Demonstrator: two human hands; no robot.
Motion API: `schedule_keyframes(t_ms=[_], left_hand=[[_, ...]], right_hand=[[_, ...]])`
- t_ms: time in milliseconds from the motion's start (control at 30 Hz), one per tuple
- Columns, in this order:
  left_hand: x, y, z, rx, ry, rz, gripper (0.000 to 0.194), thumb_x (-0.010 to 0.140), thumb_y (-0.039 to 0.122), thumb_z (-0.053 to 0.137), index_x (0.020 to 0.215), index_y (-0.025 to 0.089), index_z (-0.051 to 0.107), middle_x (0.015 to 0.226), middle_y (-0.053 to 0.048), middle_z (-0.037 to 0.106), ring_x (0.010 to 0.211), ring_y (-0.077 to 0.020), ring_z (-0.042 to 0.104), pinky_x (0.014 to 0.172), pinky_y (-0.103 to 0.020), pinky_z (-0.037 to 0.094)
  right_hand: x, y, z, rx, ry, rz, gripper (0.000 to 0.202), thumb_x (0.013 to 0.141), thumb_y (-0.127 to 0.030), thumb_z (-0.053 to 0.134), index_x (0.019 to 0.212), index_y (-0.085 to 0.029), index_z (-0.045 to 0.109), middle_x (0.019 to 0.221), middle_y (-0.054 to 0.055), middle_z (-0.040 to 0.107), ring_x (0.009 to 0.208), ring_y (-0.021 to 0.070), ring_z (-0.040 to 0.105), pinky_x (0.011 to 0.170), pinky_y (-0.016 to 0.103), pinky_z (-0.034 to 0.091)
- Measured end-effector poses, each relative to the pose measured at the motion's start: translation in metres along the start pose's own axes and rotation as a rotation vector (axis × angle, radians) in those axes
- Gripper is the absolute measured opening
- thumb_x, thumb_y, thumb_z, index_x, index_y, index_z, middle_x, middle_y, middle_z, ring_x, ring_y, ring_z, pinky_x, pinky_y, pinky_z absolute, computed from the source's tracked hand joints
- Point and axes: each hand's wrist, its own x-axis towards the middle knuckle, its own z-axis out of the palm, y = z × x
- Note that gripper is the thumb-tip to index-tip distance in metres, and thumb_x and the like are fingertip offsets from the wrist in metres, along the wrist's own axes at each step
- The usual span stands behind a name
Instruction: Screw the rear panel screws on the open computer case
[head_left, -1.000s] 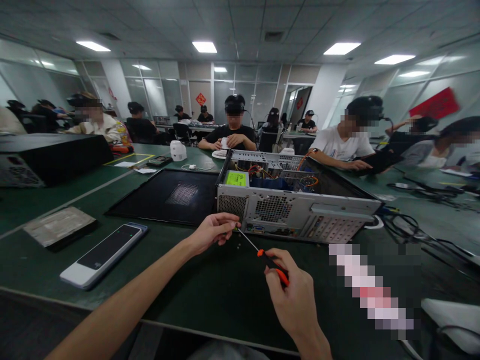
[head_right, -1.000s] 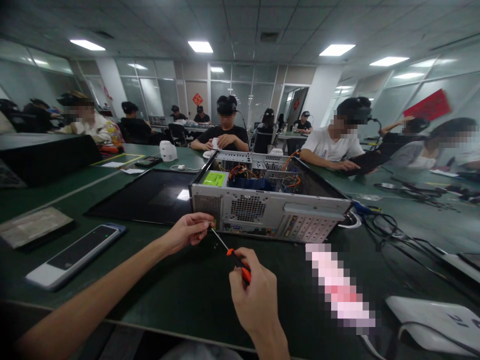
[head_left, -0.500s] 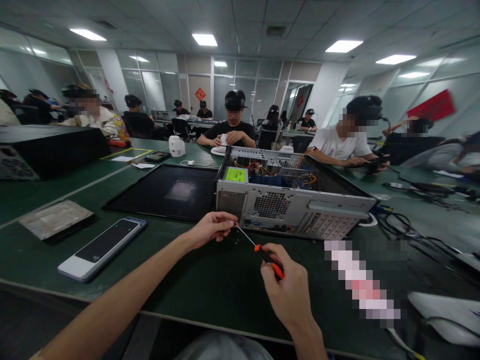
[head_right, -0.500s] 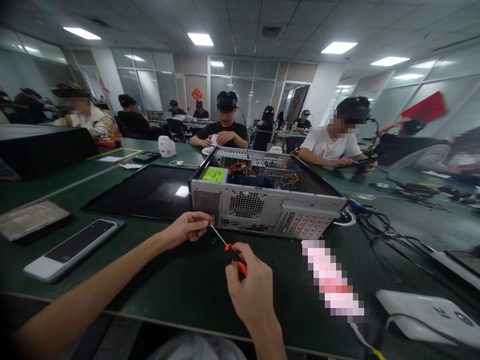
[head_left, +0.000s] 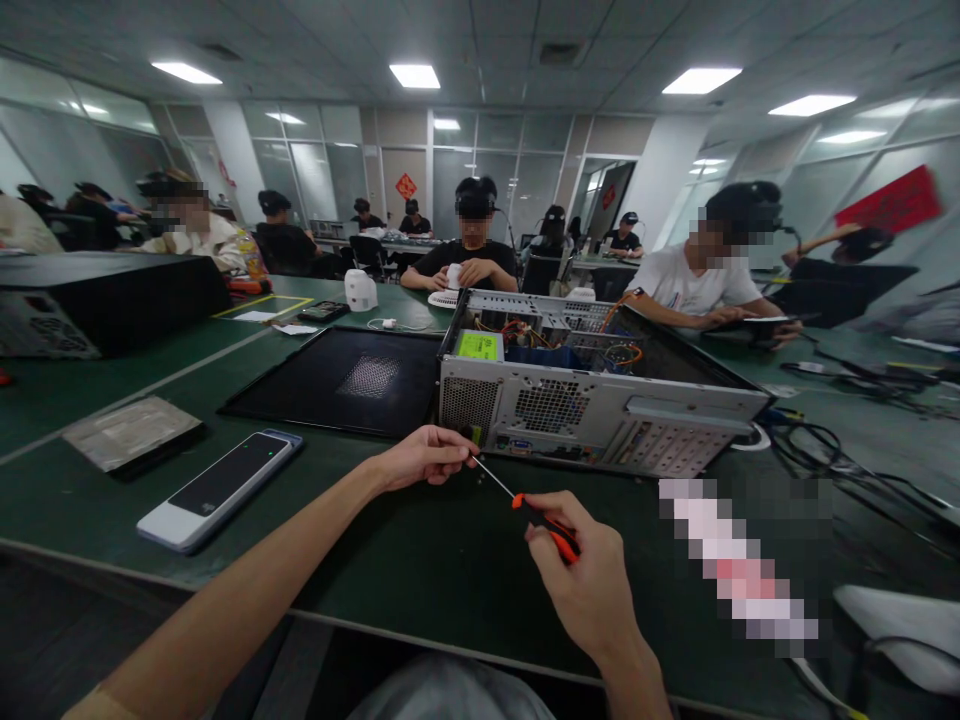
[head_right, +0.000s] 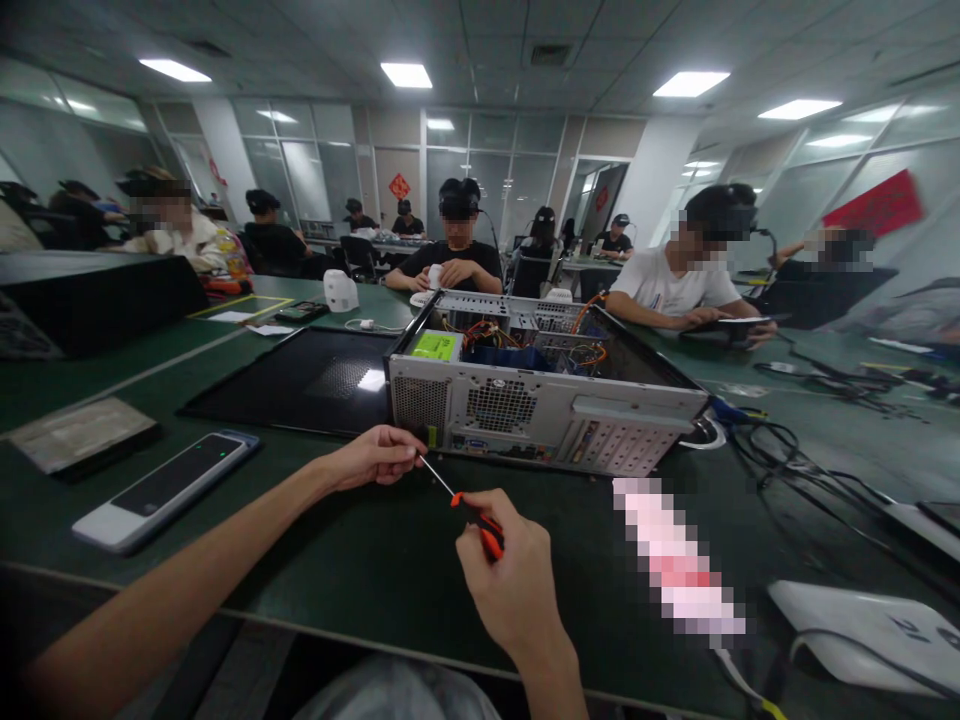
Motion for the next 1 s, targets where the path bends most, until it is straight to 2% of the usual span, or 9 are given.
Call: schedule_keyframes(t_ms=[67, 167, 300, 433, 567, 667, 733, 833, 1000], left_hand=[[0.000, 0.001, 0.001, -0.012, -0.001, 0.007, 0.030, 0.071, 0.029, 0.088, 0.092, 0.011, 0.076, 0.082, -0.008, 0.067, 0.055, -0.0069, 0.044, 0.042, -0.017, 0.026], [0.001, 0.004, 0.006, -0.067, 0.048, 0.043, 0.032, 0.069, 0.030, 0.089, 0.091, 0.012, 0.074, 0.080, -0.006, 0.066, 0.055, -0.0069, 0.045, 0.042, -0.016, 0.026], [0.000, 0.011, 0.012, -0.101, 0.054, 0.094, 0.032, 0.067, 0.031, 0.090, 0.085, 0.012, 0.072, 0.072, -0.003, 0.062, 0.055, -0.0086, 0.046, 0.040, -0.016, 0.026], [0.000, 0.011, 0.012, -0.093, -0.006, 0.067, 0.032, 0.067, 0.032, 0.090, 0.082, 0.010, 0.072, 0.070, -0.004, 0.062, 0.056, -0.0101, 0.048, 0.040, -0.017, 0.029], [0.000, 0.006, 0.011, -0.121, -0.041, 0.029, 0.032, 0.069, 0.033, 0.089, 0.082, 0.009, 0.071, 0.072, -0.006, 0.064, 0.057, -0.0102, 0.050, 0.043, -0.017, 0.030], [0.000, 0.005, 0.011, -0.145, -0.037, 0.020, 0.032, 0.068, 0.032, 0.089, 0.082, 0.009, 0.071, 0.070, -0.005, 0.063, 0.057, -0.0102, 0.049, 0.043, -0.018, 0.030], [0.000, 0.006, 0.010, -0.155, -0.031, 0.011, 0.033, 0.068, 0.032, 0.090, 0.082, 0.009, 0.071, 0.068, -0.005, 0.063, 0.056, -0.0103, 0.049, 0.043, -0.018, 0.030], [0.001, 0.007, 0.008, -0.159, -0.010, -0.010, 0.032, 0.066, 0.031, 0.090, 0.081, 0.009, 0.071, 0.067, -0.005, 0.063, 0.056, -0.0103, 0.049, 0.044, -0.019, 0.029], [0.003, 0.008, 0.005, -0.127, 0.034, -0.050, 0.033, 0.066, 0.032, 0.089, 0.080, 0.008, 0.072, 0.070, -0.007, 0.066, 0.057, -0.0101, 0.051, 0.052, -0.020, 0.037]], right_hand=[[0.000, -0.001, -0.001, 0.015, -0.035, 0.027, 0.027, 0.088, -0.018, 0.047, 0.111, -0.020, 0.061, 0.071, -0.004, 0.064, 0.055, 0.0111, 0.056, 0.056, 0.023, 0.041], [0.001, -0.004, 0.001, 0.022, -0.143, -0.024, 0.034, 0.092, -0.017, 0.044, 0.123, -0.024, 0.057, 0.085, -0.002, 0.065, 0.067, 0.0113, 0.059, 0.065, 0.024, 0.043], [0.000, -0.009, 0.004, 0.044, -0.349, -0.102, 0.029, 0.097, -0.017, 0.040, 0.110, -0.026, 0.064, 0.096, 0.000, 0.062, 0.074, 0.0117, 0.059, 0.070, 0.025, 0.043], [-0.006, -0.010, -0.001, 0.128, -0.386, -0.152, 0.025, 0.094, -0.026, 0.052, 0.117, -0.027, 0.061, 0.098, 0.001, 0.060, 0.084, 0.0151, 0.060, 0.079, 0.028, 0.044], [-0.011, -0.008, -0.010, 0.266, -0.415, -0.236, 0.052, 0.087, -0.040, 0.064, 0.137, -0.032, 0.050, 0.117, 0.003, 0.062, 0.114, 0.0224, 0.056, 0.100, 0.033, 0.040], [-0.013, -0.007, -0.013, 0.284, -0.473, -0.209, 0.062, 0.087, -0.049, 0.065, 0.144, -0.034, 0.043, 0.131, 0.004, 0.059, 0.127, 0.0252, 0.050, 0.108, 0.038, 0.034], [-0.012, -0.007, -0.012, 0.257, -0.504, -0.158, 0.066, 0.086, -0.052, 0.067, 0.145, -0.034, 0.044, 0.132, 0.004, 0.059, 0.127, 0.0259, 0.050, 0.109, 0.039, 0.035], [-0.011, -0.006, -0.010, 0.190, -0.476, -0.057, 0.073, 0.078, -0.057, 0.074, 0.142, -0.033, 0.048, 0.120, 0.004, 0.066, 0.111, 0.0246, 0.059, 0.097, 0.036, 0.044], [-0.007, -0.006, -0.008, 0.183, -0.423, -0.115, 0.044, 0.083, -0.059, 0.068, 0.118, -0.033, 0.069, 0.096, 0.000, 0.067, 0.087, 0.0178, 0.062, 0.080, 0.029, 0.046]])
